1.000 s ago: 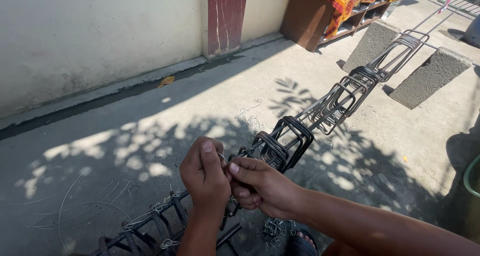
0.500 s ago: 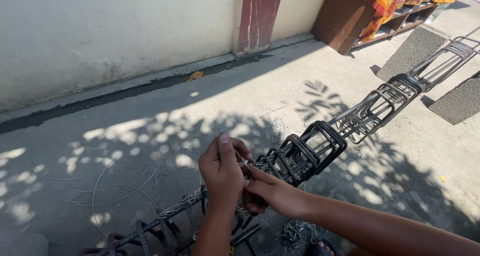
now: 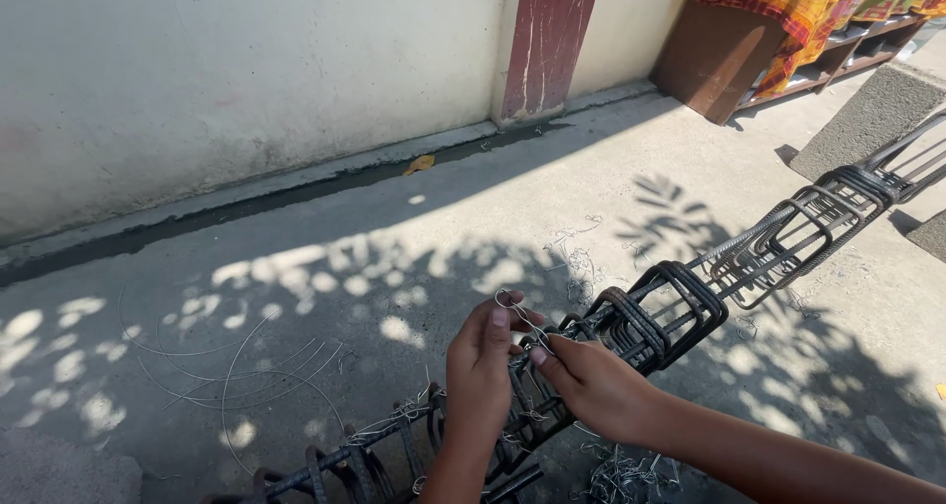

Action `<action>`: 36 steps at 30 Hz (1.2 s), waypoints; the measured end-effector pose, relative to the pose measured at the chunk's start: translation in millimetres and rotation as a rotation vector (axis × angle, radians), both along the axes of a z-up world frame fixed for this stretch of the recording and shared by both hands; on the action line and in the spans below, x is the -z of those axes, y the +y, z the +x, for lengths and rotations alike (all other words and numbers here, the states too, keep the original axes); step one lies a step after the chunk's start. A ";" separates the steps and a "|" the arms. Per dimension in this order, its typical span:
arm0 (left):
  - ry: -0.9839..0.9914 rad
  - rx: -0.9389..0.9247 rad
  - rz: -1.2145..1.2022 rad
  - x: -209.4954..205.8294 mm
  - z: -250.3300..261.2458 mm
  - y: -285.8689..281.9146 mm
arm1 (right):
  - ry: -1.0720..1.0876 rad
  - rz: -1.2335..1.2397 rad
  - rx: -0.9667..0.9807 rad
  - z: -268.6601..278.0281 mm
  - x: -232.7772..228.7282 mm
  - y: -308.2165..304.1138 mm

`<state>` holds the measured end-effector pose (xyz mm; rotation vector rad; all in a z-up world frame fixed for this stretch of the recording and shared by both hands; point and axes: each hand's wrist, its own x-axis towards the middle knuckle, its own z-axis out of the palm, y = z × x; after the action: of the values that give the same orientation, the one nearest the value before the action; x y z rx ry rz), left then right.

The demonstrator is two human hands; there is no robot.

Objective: Tying rebar stirrups to longitudinal bars using wire and a manual twisting tool

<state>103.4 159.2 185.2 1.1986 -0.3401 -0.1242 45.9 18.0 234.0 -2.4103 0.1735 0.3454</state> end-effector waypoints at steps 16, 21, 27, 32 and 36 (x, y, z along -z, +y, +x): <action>0.380 0.268 -0.160 3.9 -17.3 -37.8 | -0.054 -0.310 -0.253 -38.6 3.3 -32.3; 0.431 0.279 -0.032 1.0 -41.5 -63.1 | -0.030 -0.016 -0.102 -52.1 18.7 -53.5; 0.424 0.403 -0.028 13.1 -61.8 -83.9 | 0.110 0.002 -0.147 -71.9 -19.4 -88.5; 0.569 0.377 -0.093 23.1 -58.4 -80.1 | -0.012 -0.161 0.053 -84.2 -47.6 -137.9; 0.488 0.527 0.019 27.3 -81.8 -94.1 | -0.141 0.019 0.255 -90.1 -44.4 -154.0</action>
<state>21.6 65.1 157.9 1.0337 -0.2155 -0.8632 -44.2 -136.0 278.3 -2.3486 0.4067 0.0601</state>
